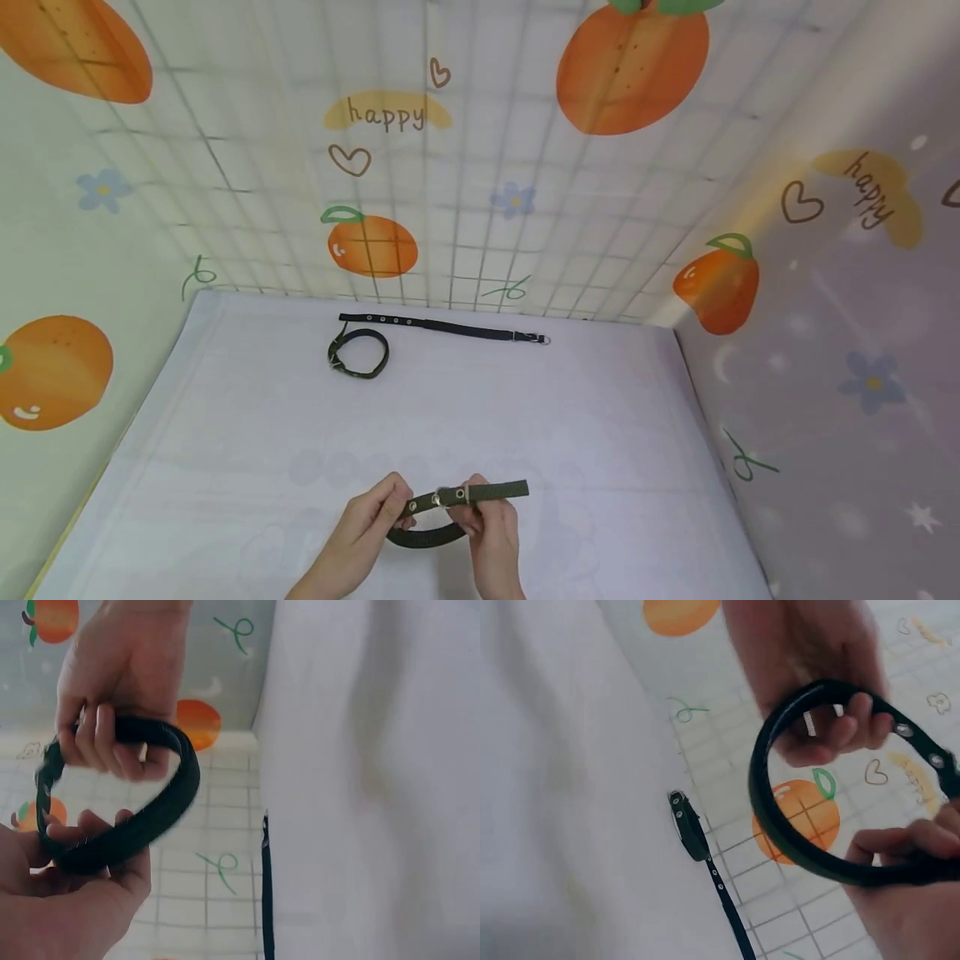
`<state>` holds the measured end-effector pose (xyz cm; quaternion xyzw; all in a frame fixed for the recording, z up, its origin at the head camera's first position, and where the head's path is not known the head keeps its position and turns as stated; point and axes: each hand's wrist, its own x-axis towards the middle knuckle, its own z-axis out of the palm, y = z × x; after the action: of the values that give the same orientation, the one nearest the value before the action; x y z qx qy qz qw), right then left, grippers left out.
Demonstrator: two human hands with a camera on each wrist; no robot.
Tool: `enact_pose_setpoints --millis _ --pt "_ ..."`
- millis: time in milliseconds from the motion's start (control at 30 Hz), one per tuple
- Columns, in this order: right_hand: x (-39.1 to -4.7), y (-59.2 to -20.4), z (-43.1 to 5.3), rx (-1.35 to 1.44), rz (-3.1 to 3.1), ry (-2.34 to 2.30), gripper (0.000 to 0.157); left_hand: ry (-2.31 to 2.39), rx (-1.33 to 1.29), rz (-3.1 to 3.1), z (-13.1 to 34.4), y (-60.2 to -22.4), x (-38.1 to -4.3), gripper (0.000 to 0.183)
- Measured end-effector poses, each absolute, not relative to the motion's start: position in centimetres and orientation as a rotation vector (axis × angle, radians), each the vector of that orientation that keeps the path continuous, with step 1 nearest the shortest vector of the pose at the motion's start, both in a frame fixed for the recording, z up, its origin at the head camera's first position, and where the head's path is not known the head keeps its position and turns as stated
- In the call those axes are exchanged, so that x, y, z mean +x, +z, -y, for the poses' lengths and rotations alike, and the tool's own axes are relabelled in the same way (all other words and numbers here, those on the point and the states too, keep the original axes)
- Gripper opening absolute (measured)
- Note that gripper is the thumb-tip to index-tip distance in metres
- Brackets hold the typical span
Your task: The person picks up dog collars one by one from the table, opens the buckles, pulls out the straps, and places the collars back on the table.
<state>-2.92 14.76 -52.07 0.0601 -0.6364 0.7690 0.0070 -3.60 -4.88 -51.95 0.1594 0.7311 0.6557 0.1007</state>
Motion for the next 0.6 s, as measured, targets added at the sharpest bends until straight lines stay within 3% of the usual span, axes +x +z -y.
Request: enact_pose_setpoints --millis 233,600 --pt "-3.1 -51.9 -15.5 -0.012 1.912 2.370 0.048 1.912 0.439 -2.158 5.7 -52.4 -3.5 0.029" --pt "-2.7 -52.5 -15.0 0.332 2.056 2.289 0.036 1.852 0.618 -2.190 4.9 -51.0 -3.6 0.025"
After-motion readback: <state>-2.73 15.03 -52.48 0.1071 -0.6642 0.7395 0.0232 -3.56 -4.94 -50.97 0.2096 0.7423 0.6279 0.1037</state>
